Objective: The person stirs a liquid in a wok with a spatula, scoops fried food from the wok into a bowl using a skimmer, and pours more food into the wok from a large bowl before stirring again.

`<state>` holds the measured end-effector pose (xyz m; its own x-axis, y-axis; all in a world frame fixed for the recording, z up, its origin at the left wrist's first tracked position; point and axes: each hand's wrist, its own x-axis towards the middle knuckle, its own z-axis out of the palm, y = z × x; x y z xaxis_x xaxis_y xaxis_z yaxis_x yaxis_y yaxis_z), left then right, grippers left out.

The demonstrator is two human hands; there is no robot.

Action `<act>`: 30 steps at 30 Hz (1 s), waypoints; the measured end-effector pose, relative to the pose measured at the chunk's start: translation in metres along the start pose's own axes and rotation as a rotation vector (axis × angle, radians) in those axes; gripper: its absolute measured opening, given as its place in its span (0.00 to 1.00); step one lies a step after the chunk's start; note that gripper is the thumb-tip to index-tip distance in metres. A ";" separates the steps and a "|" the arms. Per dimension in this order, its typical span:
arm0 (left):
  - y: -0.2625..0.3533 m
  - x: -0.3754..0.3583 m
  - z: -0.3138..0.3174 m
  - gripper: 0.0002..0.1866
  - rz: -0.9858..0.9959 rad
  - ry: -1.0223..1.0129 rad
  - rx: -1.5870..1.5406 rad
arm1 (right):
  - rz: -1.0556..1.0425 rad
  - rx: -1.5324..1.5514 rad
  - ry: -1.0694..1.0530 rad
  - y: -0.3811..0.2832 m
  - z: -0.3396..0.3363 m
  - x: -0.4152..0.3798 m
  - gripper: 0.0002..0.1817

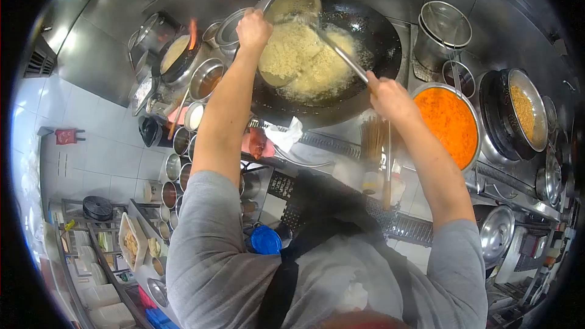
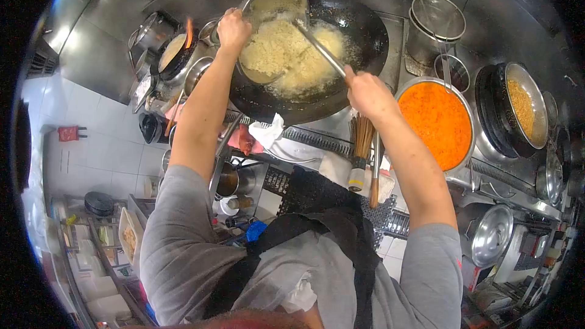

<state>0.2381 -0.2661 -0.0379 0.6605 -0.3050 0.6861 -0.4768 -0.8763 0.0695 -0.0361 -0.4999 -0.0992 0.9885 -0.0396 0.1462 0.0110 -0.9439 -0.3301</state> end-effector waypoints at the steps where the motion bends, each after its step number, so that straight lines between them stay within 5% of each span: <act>1: 0.001 0.000 -0.002 0.09 0.070 0.003 0.005 | -0.012 0.022 0.065 -0.002 -0.001 0.006 0.21; 10: 0.007 0.016 -0.001 0.07 0.105 0.128 -0.002 | -0.041 -0.160 -0.103 0.016 0.005 0.012 0.26; 18: -0.024 0.031 -0.027 0.06 0.163 0.234 -0.043 | -0.113 -0.128 0.021 0.022 -0.024 -0.013 0.28; 30: -0.073 0.038 -0.037 0.06 0.196 0.262 -0.118 | 0.142 -0.050 0.068 -0.037 0.014 -0.064 0.25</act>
<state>0.2763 -0.1999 0.0101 0.3851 -0.3437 0.8565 -0.6538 -0.7566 -0.0096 -0.0976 -0.4579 -0.1093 0.9670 -0.1941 0.1647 -0.1372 -0.9424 -0.3049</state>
